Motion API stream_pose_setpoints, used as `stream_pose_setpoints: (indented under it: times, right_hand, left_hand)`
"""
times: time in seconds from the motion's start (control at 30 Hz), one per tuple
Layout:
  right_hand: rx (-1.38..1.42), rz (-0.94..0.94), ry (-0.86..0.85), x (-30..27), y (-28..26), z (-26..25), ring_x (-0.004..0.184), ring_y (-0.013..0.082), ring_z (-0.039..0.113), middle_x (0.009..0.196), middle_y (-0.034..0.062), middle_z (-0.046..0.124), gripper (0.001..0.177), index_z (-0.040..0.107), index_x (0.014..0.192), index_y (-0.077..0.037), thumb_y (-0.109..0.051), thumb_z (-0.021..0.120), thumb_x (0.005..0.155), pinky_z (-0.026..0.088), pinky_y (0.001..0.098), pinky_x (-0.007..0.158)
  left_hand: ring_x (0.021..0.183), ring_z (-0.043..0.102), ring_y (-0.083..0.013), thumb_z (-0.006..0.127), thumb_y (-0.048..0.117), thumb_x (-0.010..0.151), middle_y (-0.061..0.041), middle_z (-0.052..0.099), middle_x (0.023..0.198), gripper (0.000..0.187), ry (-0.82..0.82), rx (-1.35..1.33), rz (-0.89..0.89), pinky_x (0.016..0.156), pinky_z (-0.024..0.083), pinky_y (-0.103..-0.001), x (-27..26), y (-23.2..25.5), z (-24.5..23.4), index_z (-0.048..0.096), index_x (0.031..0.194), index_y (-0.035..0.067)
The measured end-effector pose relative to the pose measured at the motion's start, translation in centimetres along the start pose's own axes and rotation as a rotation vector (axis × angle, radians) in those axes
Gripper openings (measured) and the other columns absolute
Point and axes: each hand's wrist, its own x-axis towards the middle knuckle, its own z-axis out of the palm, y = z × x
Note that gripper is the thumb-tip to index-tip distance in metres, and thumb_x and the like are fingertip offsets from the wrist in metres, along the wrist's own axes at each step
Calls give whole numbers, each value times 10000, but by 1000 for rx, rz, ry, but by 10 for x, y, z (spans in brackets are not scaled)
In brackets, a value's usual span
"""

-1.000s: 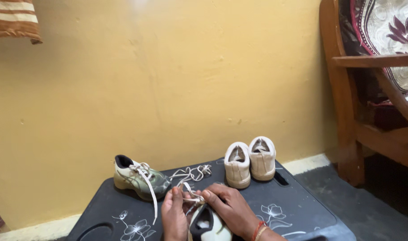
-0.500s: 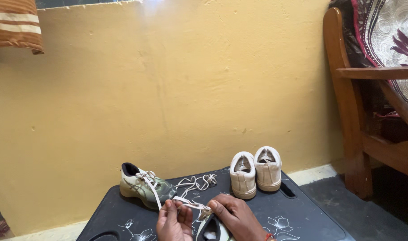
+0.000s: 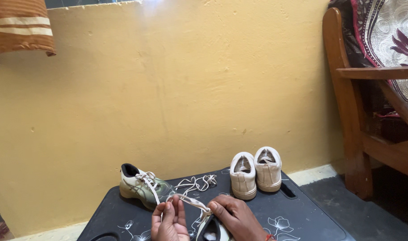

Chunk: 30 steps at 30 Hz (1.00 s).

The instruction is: The person removes the laces from two pairs of shoes placed on a small table, then re-laces each shoe by threading the laces through the eyelets and tying them. The person handles the shoes one at a time, adjusting the laces and securing the knots.

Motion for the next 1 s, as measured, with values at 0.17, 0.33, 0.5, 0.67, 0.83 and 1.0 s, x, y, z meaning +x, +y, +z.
stream_pose_setpoints:
  times: [0.17, 0.33, 0.5, 0.67, 0.83, 1.0]
  right_hand:
    - [24, -66, -35, -1, -7, -2, 837, 159, 628, 851, 73, 673, 397, 730, 944, -26, -402, 604, 949, 489, 304, 768]
    - [38, -78, -60, -4, -10, -4, 865, 171, 641, 873, 79, 694, 363, 736, 947, -9, -365, 668, 914, 498, 309, 794]
    - [87, -105, -53, -1, -5, -2, 840, 155, 618, 849, 73, 674, 333, 711, 931, 23, -302, 644, 950, 497, 295, 777]
    - [98, -51, -28, -1, 0, -2, 745, 113, 513, 788, 46, 573, 317, 665, 891, 33, -269, 617, 975, 453, 289, 672]
    - [50, -49, -3, -1, -4, -2, 689, 94, 450, 729, 27, 514, 323, 626, 845, 18, -272, 608, 988, 420, 292, 608]
    - [22, -31, 32, -4, -7, -3, 665, 72, 460, 664, 6, 522, 320, 626, 832, -10, -284, 592, 994, 427, 295, 578]
  left_hand:
    - [1062, 722, -257, 626, -6, 877, -123, 723, 1070, 252, -93, 55, -41, 957, 525, -420, -10, 5, 16, 537, 1103, 62]
    - [1015, 721, -205, 680, -27, 860, -147, 656, 1186, 332, -251, 301, 18, 900, 585, -364, -21, -7, 26, 594, 1180, -10]
    - [882, 667, -169, 708, 54, 894, -250, 629, 1252, 262, -385, 512, 17, 779, 552, -288, -17, -16, 21, 663, 1142, -13]
    - [900, 680, -115, 672, 169, 902, -74, 568, 1384, 214, -516, 691, 136, 760, 573, -279, -6, -22, 12, 723, 847, -31]
    - [895, 671, -119, 684, 159, 934, -144, 626, 1267, 239, -591, 592, 27, 786, 556, -254, -5, -24, 8, 711, 826, -52]
    - [842, 609, -67, 735, 162, 911, -121, 637, 1221, 226, -636, 688, 7, 728, 492, -213, -16, -17, 12, 711, 798, -32]
